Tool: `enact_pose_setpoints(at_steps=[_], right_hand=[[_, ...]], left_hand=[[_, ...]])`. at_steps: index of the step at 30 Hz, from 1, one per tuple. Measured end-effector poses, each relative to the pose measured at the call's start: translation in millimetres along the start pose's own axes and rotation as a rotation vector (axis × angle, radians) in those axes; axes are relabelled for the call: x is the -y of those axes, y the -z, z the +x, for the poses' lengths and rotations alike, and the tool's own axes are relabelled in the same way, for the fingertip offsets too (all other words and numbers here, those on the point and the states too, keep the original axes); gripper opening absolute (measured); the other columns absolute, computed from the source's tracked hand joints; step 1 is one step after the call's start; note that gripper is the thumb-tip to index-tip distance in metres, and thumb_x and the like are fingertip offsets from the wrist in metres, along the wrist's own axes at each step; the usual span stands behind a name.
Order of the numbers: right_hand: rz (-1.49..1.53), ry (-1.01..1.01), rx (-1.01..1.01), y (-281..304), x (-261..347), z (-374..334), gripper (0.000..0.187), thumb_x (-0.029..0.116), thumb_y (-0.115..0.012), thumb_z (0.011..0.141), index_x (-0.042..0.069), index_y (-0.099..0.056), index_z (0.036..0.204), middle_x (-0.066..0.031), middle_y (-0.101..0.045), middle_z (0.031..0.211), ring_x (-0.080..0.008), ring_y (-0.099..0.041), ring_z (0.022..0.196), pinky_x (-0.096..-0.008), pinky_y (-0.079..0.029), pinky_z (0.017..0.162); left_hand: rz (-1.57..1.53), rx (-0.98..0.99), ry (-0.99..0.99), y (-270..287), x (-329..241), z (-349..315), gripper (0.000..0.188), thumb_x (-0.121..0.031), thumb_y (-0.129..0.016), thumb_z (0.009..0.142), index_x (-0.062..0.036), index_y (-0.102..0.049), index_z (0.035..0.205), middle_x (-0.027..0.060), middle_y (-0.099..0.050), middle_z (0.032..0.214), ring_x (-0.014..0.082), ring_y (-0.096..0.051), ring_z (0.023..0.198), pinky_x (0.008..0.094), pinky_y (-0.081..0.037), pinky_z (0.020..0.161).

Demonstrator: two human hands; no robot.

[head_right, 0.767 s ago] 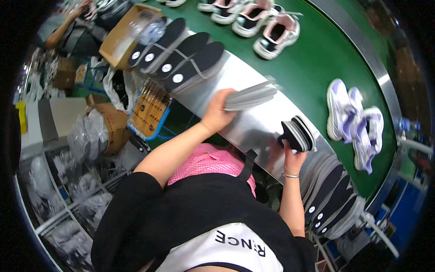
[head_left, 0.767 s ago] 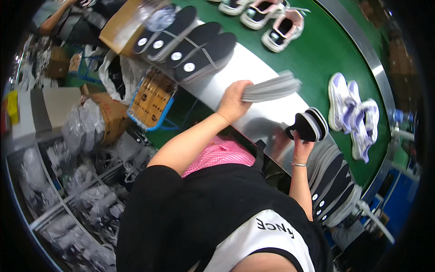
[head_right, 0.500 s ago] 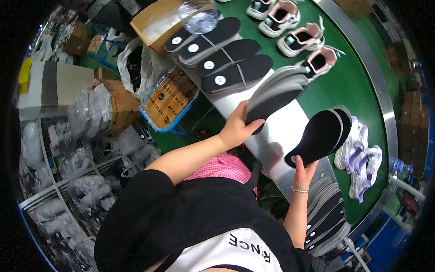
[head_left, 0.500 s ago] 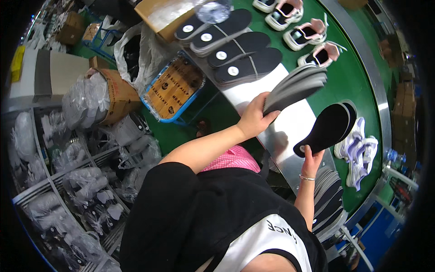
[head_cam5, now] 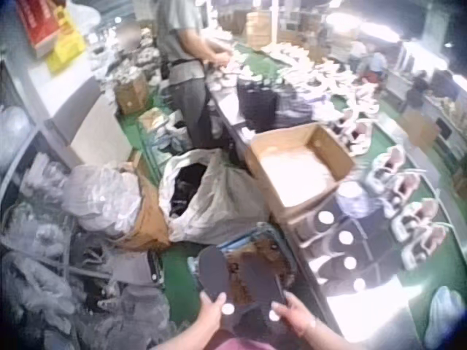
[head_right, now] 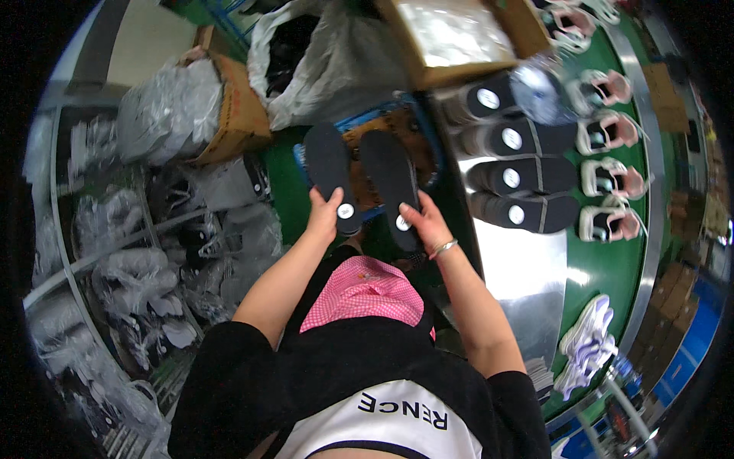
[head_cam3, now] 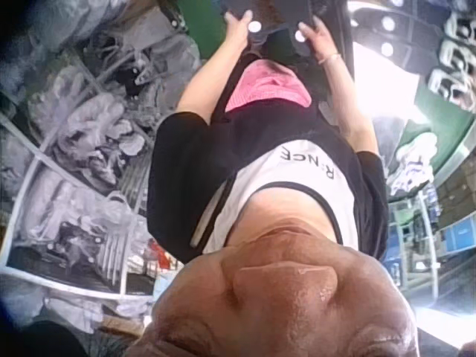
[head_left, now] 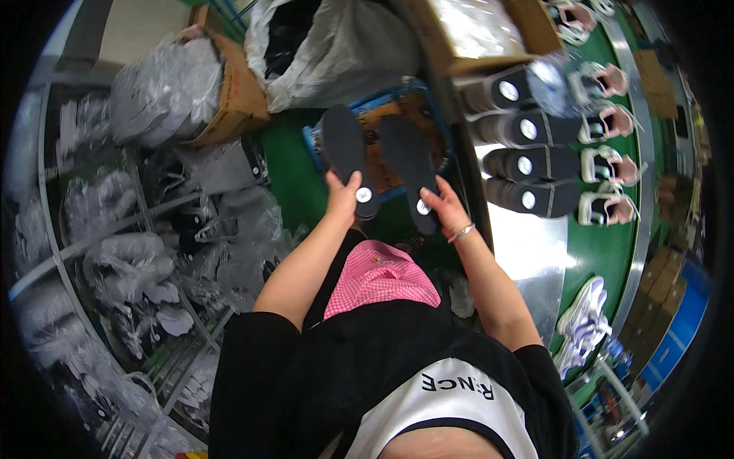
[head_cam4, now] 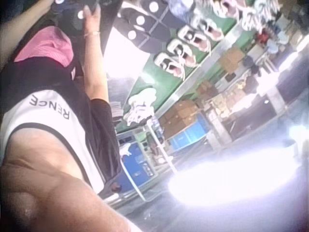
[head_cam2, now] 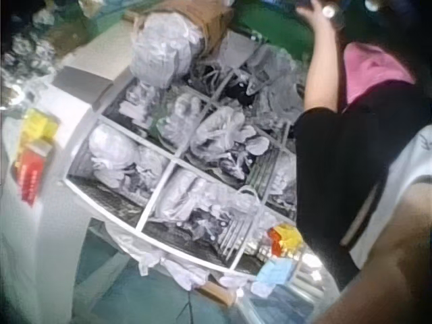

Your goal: The person takes white insoles from a storage shelf and inserts them into various shoes, including black and purple sneakers, on a green conveyor belt.

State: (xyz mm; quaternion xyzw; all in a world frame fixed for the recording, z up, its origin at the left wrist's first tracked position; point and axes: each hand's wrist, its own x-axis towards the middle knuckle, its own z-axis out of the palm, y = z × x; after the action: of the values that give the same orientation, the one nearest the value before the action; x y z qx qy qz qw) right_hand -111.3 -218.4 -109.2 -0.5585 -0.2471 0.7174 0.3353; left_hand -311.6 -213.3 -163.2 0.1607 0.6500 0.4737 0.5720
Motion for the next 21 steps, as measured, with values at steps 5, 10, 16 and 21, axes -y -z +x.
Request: enact_pose_setpoints(at_steps=[5,10,16,21], right_hand=[[-0.681,0.051,-0.156,-6.7,-13.2,78.3,0.057,0.024,-0.058,0.076,0.0,-0.033,0.121,-0.0174,-0.049,0.109,-0.0238,-0.049,0.097,-0.0299,-0.039,0.081],[-0.661,0.162,-0.277,-22.8,-35.0,87.0,0.045,0.021,-0.051,0.08,0.002,-0.037,0.119,-0.0156,-0.053,0.101,-0.0215,-0.05,0.093,-0.0296,-0.039,0.081],[-0.62,0.205,-0.43,12.7,-60.3,110.7,0.04,0.022,-0.047,0.082,0.001,-0.04,0.115,-0.0137,-0.048,0.108,-0.0216,-0.048,0.093,-0.0301,-0.038,0.082],[-1.186,0.375,-0.377,70.1,-67.1,129.0,0.037,0.022,-0.048,0.08,-0.001,-0.045,0.109,-0.014,-0.051,0.102,-0.0263,-0.05,0.087,-0.0328,-0.04,0.079]], left_hand=[[0.593,-0.137,-0.062,0.5,8.2,42.3,0.06,-0.014,-0.058,0.072,0.001,-0.027,0.121,0.0223,-0.041,0.112,0.0353,-0.04,0.104,0.0368,-0.032,0.089],[0.701,-0.377,-0.036,-20.5,15.8,31.1,0.073,-0.016,-0.056,0.071,-0.0001,-0.013,0.128,0.0243,-0.03,0.119,0.039,-0.031,0.107,0.0436,-0.025,0.092],[0.817,-0.203,0.352,-31.1,-4.8,19.4,0.068,-0.022,-0.052,0.075,-0.0112,-0.013,0.13,0.0094,-0.027,0.125,0.0287,-0.032,0.111,0.0449,-0.032,0.086],[0.708,-0.276,0.371,-9.1,-20.2,5.5,0.06,-0.015,-0.049,0.074,-0.0153,-0.02,0.127,0.0076,-0.029,0.124,0.0258,-0.031,0.114,0.0445,-0.032,0.088]])
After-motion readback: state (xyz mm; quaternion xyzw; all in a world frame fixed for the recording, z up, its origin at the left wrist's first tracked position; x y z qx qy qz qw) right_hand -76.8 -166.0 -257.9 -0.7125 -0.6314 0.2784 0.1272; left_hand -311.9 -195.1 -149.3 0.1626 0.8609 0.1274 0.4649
